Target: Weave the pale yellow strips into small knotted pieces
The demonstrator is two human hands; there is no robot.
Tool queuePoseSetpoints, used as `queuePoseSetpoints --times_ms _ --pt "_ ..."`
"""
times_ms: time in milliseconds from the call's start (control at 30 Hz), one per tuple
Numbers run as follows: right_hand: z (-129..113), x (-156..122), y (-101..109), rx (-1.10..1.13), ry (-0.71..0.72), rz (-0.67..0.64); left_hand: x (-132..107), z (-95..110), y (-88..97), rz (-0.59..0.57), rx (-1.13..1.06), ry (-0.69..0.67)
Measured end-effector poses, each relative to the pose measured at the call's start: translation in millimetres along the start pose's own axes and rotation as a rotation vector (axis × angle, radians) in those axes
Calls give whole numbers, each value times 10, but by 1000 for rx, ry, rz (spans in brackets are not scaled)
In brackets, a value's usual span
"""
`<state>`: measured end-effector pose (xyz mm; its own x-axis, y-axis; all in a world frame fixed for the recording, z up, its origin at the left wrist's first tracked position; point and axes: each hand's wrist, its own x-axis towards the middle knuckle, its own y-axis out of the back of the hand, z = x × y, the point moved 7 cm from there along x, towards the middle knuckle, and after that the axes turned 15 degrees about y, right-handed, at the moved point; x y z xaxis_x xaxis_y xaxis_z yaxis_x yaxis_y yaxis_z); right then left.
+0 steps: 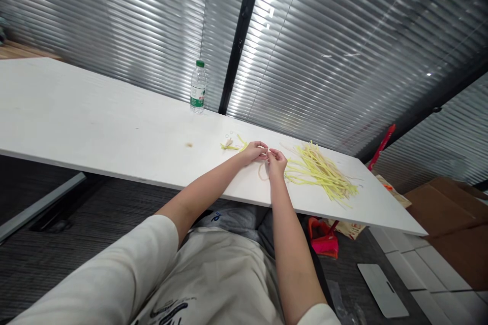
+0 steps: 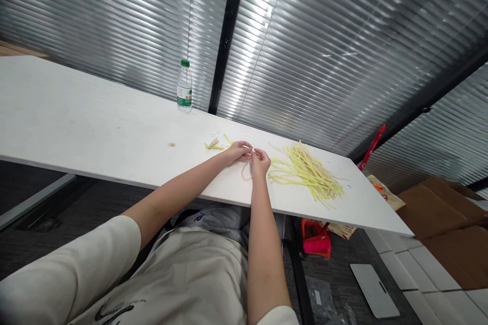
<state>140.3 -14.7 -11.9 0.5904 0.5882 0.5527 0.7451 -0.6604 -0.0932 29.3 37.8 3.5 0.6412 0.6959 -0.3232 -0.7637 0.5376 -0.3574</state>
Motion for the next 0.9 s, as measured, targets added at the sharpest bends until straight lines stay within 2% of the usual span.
queuePoseSetpoints --times_ms 267,600,767,900 --pt "-60 -9 -21 57 -7 -1 36 -22 10 -9 0 10" --pt "-99 -20 -44 18 -19 -31 41 -25 19 -18 9 19" --pt "-132 -24 -55 -50 17 -58 28 25 11 3 8 -47" --pt "-164 -35 -82 -150 53 -100 47 105 94 110 -9 -144"
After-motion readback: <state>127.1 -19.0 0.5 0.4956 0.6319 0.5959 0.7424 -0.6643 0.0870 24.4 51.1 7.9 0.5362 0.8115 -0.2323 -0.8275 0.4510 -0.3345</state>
